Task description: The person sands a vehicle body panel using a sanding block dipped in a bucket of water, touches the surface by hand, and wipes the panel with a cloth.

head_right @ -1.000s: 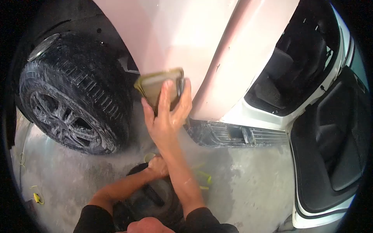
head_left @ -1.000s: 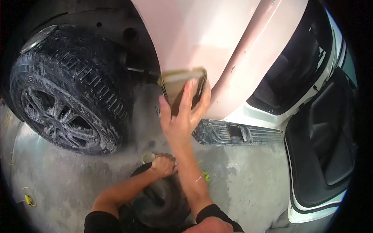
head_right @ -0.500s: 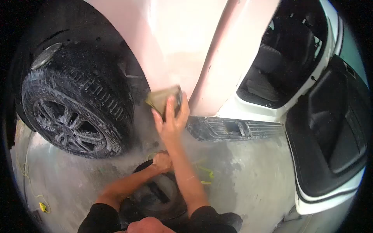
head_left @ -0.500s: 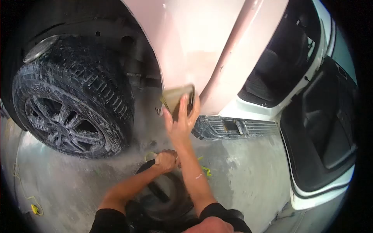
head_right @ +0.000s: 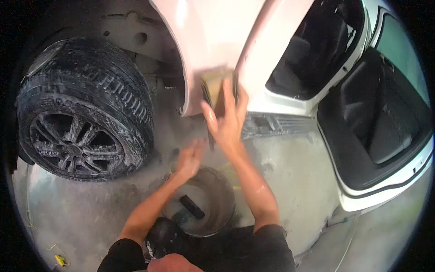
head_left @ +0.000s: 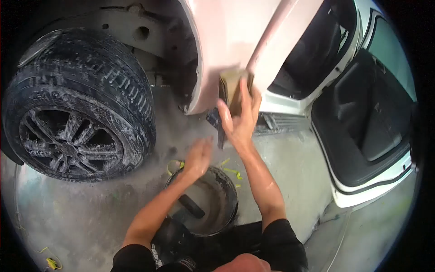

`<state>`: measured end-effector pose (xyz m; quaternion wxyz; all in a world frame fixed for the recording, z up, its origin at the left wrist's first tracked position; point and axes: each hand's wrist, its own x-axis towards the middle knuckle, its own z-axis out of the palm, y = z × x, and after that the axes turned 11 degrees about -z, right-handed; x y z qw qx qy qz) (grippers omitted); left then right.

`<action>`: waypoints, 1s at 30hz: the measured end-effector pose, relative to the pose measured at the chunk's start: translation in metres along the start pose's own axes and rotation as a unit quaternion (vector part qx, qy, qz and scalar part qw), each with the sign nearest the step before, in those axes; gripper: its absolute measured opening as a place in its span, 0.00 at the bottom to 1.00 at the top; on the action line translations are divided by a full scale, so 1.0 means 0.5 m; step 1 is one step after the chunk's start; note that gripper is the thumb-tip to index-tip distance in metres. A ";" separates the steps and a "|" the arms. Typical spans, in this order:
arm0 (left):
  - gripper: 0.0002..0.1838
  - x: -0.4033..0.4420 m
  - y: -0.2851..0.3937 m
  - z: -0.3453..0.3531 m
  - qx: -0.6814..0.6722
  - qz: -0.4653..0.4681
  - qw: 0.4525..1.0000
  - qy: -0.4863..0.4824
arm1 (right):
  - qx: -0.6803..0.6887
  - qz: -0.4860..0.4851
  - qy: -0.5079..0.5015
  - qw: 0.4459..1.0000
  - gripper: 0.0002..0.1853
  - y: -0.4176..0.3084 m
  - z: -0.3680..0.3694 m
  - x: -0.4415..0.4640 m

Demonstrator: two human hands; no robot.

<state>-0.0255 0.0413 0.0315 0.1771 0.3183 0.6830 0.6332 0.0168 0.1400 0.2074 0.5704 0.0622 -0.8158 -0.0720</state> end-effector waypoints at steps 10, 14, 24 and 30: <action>0.17 0.031 0.142 -0.126 0.089 0.303 0.914 0.255 | 0.056 0.033 0.049 0.997 0.51 0.060 0.192 -0.259; 0.33 0.132 0.305 -0.140 0.303 0.424 0.783 0.340 | 0.114 0.071 0.029 0.990 0.52 0.068 0.184 -0.333; 0.47 0.229 0.225 -0.074 0.710 0.295 0.576 0.277 | 0.213 0.217 0.182 0.935 0.51 0.007 0.104 -0.348; 0.34 0.059 0.093 -0.050 0.597 0.097 0.794 0.070 | 0.295 0.250 0.179 0.905 0.47 0.021 0.121 -0.353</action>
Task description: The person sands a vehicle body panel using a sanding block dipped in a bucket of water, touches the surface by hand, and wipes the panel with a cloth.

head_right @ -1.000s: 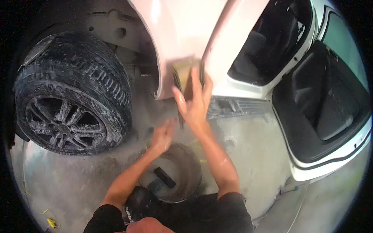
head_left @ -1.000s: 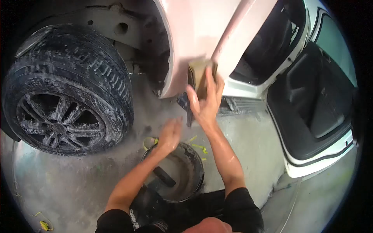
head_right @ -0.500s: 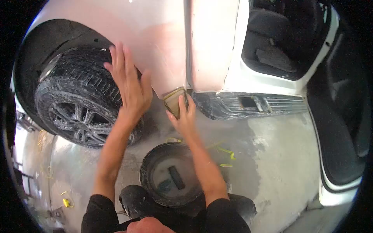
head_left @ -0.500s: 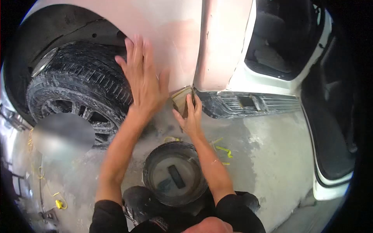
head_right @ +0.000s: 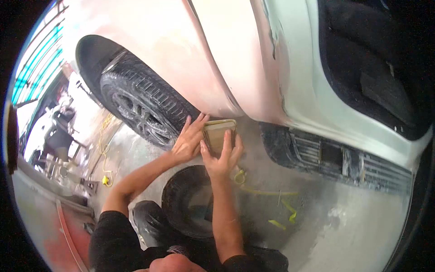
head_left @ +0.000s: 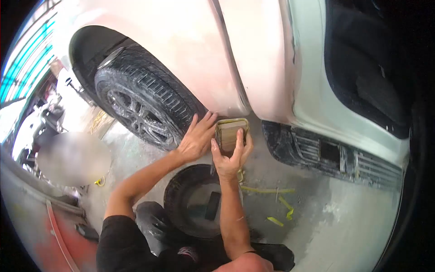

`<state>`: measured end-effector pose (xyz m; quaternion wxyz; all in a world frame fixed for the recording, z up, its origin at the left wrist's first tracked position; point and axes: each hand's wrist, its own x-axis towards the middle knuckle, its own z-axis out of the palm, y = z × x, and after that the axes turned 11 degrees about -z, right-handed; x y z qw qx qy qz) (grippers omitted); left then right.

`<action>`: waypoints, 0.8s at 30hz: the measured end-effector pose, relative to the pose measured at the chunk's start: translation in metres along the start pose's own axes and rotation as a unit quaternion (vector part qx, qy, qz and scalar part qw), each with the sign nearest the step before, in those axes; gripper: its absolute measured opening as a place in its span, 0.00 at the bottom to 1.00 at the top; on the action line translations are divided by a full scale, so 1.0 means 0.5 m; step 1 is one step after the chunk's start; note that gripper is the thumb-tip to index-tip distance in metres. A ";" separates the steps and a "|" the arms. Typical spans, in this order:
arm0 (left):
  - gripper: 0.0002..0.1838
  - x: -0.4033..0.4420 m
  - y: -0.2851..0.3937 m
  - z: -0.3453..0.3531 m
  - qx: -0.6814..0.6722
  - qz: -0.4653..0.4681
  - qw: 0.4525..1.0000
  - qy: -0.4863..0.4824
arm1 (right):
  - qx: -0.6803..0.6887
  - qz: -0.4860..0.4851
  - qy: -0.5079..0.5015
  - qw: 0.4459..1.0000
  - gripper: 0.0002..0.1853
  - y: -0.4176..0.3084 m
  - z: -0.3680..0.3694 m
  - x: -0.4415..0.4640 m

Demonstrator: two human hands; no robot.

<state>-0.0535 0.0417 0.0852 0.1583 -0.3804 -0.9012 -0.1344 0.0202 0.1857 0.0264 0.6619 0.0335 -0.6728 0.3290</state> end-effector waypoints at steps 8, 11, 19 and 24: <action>0.37 -0.056 0.192 -0.067 -0.351 -0.242 0.901 0.081 | 0.068 0.071 -0.171 0.980 0.41 -0.031 -0.012 0.016; 0.39 -0.049 0.188 -0.009 -0.450 -0.309 0.822 0.161 | 0.202 0.067 -0.251 0.944 0.31 -0.033 -0.047 0.054; 0.49 -0.010 0.206 0.082 -0.468 -0.317 0.778 0.274 | 0.445 0.202 -0.287 0.824 0.40 0.008 -0.082 0.148; 0.43 -0.014 0.199 0.114 -0.364 -0.387 0.802 0.274 | 0.470 0.201 -0.293 0.808 0.42 0.020 -0.080 0.135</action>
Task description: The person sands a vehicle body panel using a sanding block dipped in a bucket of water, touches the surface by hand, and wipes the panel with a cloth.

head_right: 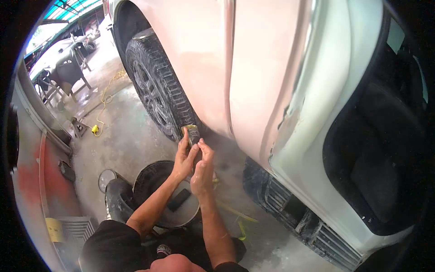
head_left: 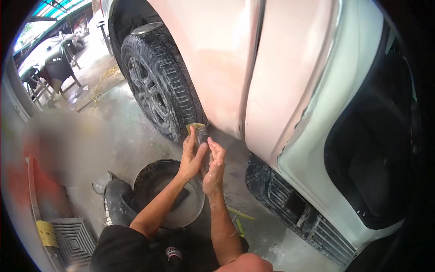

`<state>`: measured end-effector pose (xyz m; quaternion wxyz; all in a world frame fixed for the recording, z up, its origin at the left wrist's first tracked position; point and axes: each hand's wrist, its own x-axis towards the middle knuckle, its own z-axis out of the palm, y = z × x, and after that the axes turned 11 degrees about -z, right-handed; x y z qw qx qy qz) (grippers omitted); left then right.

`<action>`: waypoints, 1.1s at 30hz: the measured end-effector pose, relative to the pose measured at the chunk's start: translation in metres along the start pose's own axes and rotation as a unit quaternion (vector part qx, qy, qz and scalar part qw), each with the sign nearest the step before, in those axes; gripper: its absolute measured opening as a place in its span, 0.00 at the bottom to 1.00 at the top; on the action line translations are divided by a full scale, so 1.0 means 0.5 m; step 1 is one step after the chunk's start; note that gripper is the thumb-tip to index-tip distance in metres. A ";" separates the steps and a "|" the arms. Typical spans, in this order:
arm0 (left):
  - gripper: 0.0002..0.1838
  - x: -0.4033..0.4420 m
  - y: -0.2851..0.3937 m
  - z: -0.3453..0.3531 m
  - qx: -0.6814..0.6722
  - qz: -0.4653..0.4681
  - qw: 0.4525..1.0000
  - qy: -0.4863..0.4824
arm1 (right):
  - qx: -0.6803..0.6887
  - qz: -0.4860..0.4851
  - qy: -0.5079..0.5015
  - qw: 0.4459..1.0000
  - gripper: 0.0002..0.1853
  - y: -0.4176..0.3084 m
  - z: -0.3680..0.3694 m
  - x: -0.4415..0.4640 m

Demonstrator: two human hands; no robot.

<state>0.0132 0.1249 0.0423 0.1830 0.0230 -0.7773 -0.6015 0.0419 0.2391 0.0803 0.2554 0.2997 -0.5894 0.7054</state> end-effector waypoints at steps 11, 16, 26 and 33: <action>0.35 0.013 -0.006 -0.010 -0.342 -0.046 0.938 0.039 | -0.212 0.046 -0.142 0.966 0.39 -0.033 -0.038 0.027; 0.35 0.024 0.064 -0.044 -0.315 0.010 0.949 0.030 | -0.444 0.144 -0.165 0.869 0.30 0.004 -0.110 -0.038; 0.34 0.015 0.072 -0.086 -0.202 0.086 0.973 0.066 | -0.520 0.116 -0.214 0.819 0.15 -0.084 0.006 0.027; 0.35 0.032 0.103 -0.018 -0.122 0.169 0.969 0.136 | -0.450 0.103 -0.222 0.859 0.17 -0.159 -0.104 0.074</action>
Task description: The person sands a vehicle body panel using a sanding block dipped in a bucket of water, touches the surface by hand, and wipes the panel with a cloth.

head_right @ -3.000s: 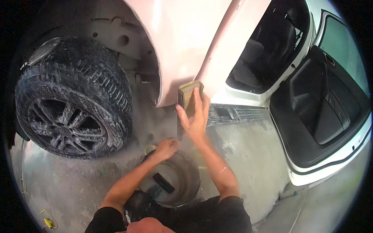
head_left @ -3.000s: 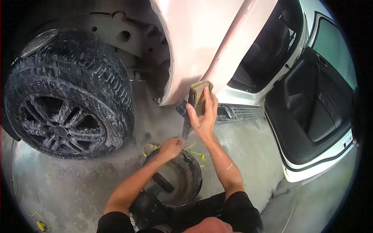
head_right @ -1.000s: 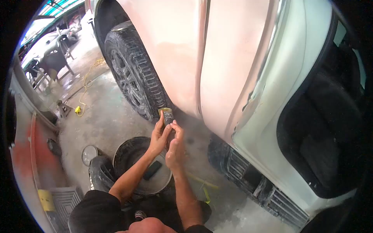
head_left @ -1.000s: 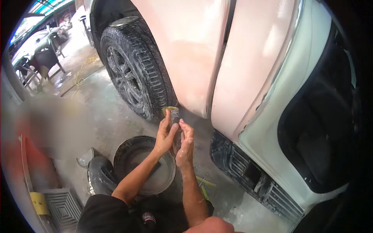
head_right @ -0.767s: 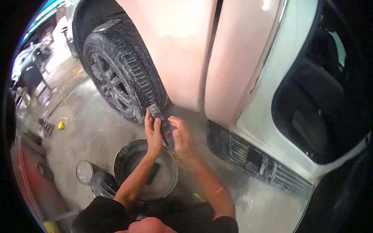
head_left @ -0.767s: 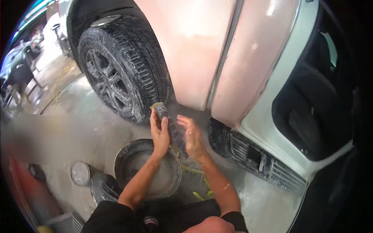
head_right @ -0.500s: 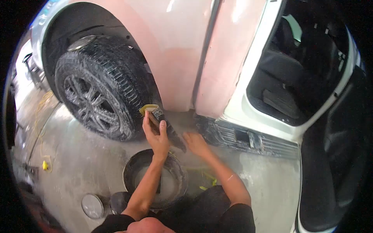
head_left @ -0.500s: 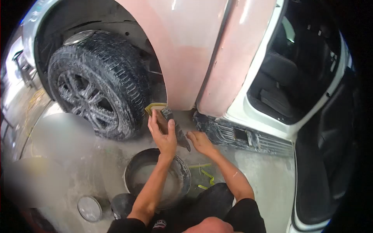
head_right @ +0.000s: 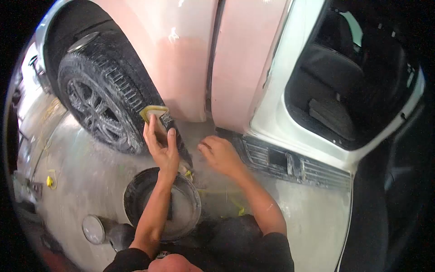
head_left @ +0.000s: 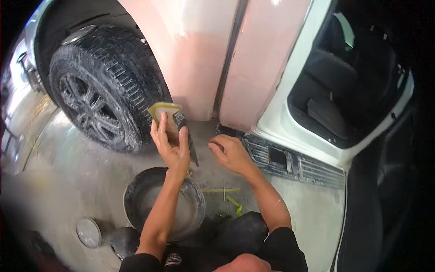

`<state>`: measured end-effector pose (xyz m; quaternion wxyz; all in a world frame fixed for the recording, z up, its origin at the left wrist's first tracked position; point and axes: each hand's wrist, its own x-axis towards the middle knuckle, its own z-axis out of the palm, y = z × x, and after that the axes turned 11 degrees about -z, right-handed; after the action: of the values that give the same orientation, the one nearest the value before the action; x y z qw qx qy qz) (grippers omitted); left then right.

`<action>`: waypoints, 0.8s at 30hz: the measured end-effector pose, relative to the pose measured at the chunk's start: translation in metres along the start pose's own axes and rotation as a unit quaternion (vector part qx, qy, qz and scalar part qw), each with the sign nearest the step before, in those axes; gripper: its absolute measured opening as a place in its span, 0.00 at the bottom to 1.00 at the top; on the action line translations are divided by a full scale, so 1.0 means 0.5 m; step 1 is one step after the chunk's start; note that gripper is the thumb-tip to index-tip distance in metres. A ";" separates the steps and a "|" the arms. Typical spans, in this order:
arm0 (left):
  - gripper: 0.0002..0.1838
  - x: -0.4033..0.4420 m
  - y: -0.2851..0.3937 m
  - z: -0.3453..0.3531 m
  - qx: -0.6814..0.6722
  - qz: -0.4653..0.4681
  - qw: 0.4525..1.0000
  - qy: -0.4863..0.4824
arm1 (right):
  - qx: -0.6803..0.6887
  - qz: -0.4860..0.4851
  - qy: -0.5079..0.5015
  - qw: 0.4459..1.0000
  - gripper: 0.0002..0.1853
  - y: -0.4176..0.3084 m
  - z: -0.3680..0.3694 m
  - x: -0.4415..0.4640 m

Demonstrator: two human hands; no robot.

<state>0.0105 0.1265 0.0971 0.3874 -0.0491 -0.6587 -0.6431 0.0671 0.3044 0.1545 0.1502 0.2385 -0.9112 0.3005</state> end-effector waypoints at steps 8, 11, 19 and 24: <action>0.37 0.027 0.054 0.154 0.049 0.095 0.984 0.142 | 0.201 -0.123 -0.154 0.960 0.12 0.040 -0.033 -0.064; 0.36 0.034 0.036 0.183 0.122 0.114 0.969 0.180 | 0.271 -0.078 -0.228 0.932 0.11 0.074 -0.002 -0.101; 0.36 0.030 0.003 0.221 0.173 0.141 0.954 0.200 | 0.250 -0.030 -0.188 0.949 0.15 0.124 0.002 -0.177; 0.41 -0.007 -0.022 0.247 0.188 0.187 0.947 0.181 | 0.168 -0.096 -0.068 0.979 0.14 0.152 0.000 -0.178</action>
<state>-0.0482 0.2354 0.1020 0.6154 0.0200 -0.6656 -0.4217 0.1022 0.3887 0.0810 0.0734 0.3668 -0.8285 0.4168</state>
